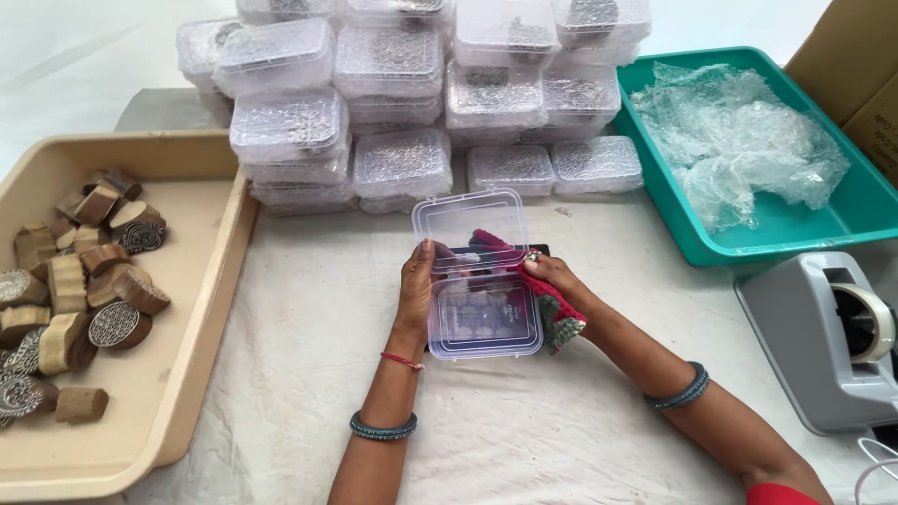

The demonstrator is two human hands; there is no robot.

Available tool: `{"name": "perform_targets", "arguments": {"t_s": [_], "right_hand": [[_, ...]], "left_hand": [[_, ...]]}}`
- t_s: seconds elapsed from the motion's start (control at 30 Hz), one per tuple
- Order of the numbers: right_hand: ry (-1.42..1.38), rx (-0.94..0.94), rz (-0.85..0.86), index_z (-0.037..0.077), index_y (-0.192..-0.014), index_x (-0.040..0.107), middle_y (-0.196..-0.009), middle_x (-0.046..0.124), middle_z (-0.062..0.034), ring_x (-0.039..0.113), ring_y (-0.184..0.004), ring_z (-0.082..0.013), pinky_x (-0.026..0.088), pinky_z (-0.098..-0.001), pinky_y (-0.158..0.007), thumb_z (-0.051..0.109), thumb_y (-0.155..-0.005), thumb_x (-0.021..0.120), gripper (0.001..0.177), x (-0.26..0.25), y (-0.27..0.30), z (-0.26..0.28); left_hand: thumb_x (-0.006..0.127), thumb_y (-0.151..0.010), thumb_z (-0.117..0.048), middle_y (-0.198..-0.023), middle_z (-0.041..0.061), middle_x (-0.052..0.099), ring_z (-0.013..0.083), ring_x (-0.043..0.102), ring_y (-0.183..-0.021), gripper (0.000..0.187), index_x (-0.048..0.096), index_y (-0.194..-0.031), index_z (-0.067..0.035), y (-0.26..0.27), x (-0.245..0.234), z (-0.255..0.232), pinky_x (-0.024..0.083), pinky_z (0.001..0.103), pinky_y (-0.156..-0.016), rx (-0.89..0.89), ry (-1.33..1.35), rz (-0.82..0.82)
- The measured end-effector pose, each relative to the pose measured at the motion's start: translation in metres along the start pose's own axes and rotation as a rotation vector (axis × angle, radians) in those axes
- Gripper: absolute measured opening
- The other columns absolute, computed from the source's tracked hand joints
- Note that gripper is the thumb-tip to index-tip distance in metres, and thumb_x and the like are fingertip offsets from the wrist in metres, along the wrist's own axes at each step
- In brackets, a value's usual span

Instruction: The person wipes the inside of a clear plastic container with a cloth, places a wooden block stamp inside, and closes the lid. They then wrap the container in bubble wrap and secure it with clear packing tape using a tape dispenser.

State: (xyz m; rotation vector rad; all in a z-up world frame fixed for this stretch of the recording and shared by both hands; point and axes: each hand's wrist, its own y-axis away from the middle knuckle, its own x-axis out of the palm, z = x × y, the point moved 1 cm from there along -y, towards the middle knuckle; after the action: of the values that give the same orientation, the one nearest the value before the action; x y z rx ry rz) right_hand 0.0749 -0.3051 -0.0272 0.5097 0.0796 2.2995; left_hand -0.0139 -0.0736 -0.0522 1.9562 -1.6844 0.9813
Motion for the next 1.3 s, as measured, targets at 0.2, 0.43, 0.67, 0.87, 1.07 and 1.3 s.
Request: {"name": "perform_targets", "arguments": {"t_s": [0.2, 0.43, 0.67, 0.87, 1.07, 1.3], "right_hand": [[0.023, -0.005, 0.294, 0.007, -0.136, 0.055, -0.123, 0.071, -0.0087, 0.071, -0.112, -0.0174, 0.058, -0.0343, -0.099, 0.045, -0.082, 0.071, 0.067, 0.008, -0.007, -0.017], [-0.148, 0.091, 0.191, 0.004, -0.134, 0.061, -0.115, 0.068, -0.0126, 0.069, -0.097, -0.0203, 0.06, -0.0348, -0.081, 0.031, -0.099, 0.073, 0.045, 0.007, -0.029, -0.064], [-0.006, 0.025, -0.012, 0.001, -0.123, 0.066, -0.104, 0.073, -0.016, 0.071, -0.084, -0.0235, 0.063, -0.0361, -0.074, 0.029, -0.093, 0.069, 0.041, -0.018, 0.008, -0.023], [0.54, -0.498, -0.028, -0.002, -0.128, 0.066, -0.129, 0.064, -0.0153, 0.067, -0.113, -0.0227, 0.057, -0.0347, -0.095, 0.023, -0.101, 0.064, 0.037, 0.02, 0.066, 0.024], [0.735, -0.601, -0.36, 0.002, -0.128, 0.062, -0.128, 0.06, -0.0095, 0.066, -0.109, -0.0215, 0.06, -0.0362, -0.091, 0.021, -0.103, 0.057, 0.032, 0.024, 0.069, 0.003], [1.14, -1.162, -0.439, 0.011, -0.13, 0.062, -0.136, 0.05, -0.0102, 0.052, -0.125, -0.0257, 0.053, -0.039, -0.1, 0.013, -0.093, 0.071, 0.038, 0.042, 0.067, -0.009]], "left_hand": [[0.046, -0.102, -0.053, -0.152, -0.005, 0.053, 0.0093, 0.05, -0.138, 0.062, 0.046, -0.152, -0.016, 0.005, 0.038, -0.01, 0.045, 0.032, -0.116, -0.041, -0.192, -0.005], [0.041, -0.103, -0.057, -0.165, 0.001, 0.04, 0.0184, 0.03, -0.155, 0.07, 0.029, -0.162, -0.021, 0.008, 0.051, -0.007, 0.021, 0.038, -0.128, 0.067, -0.565, 0.063], [0.044, -0.102, -0.055, -0.16, 0.003, 0.047, 0.0231, 0.043, -0.147, 0.066, 0.037, -0.157, -0.018, -0.009, 0.014, -0.003, 0.04, 0.043, -0.118, 0.088, -0.565, -0.063], [0.048, -0.104, -0.05, -0.129, 0.013, 0.07, 0.0245, 0.072, -0.108, 0.056, 0.062, -0.134, -0.005, -0.004, 0.011, -0.006, 0.061, 0.035, -0.084, 0.074, -0.376, -0.233], [0.05, -0.107, -0.044, -0.094, 0.022, 0.074, 0.0248, 0.077, -0.077, 0.045, 0.062, -0.102, 0.0, 0.005, 0.023, 0.03, 0.065, 0.034, -0.065, 0.128, -0.14, -0.443], [0.048, -0.104, -0.045, -0.094, 0.022, 0.074, 0.0307, 0.076, -0.074, 0.043, 0.055, -0.107, -0.002, 0.008, 0.025, 0.033, 0.063, 0.038, -0.066, 0.039, 0.074, -0.636]]}}
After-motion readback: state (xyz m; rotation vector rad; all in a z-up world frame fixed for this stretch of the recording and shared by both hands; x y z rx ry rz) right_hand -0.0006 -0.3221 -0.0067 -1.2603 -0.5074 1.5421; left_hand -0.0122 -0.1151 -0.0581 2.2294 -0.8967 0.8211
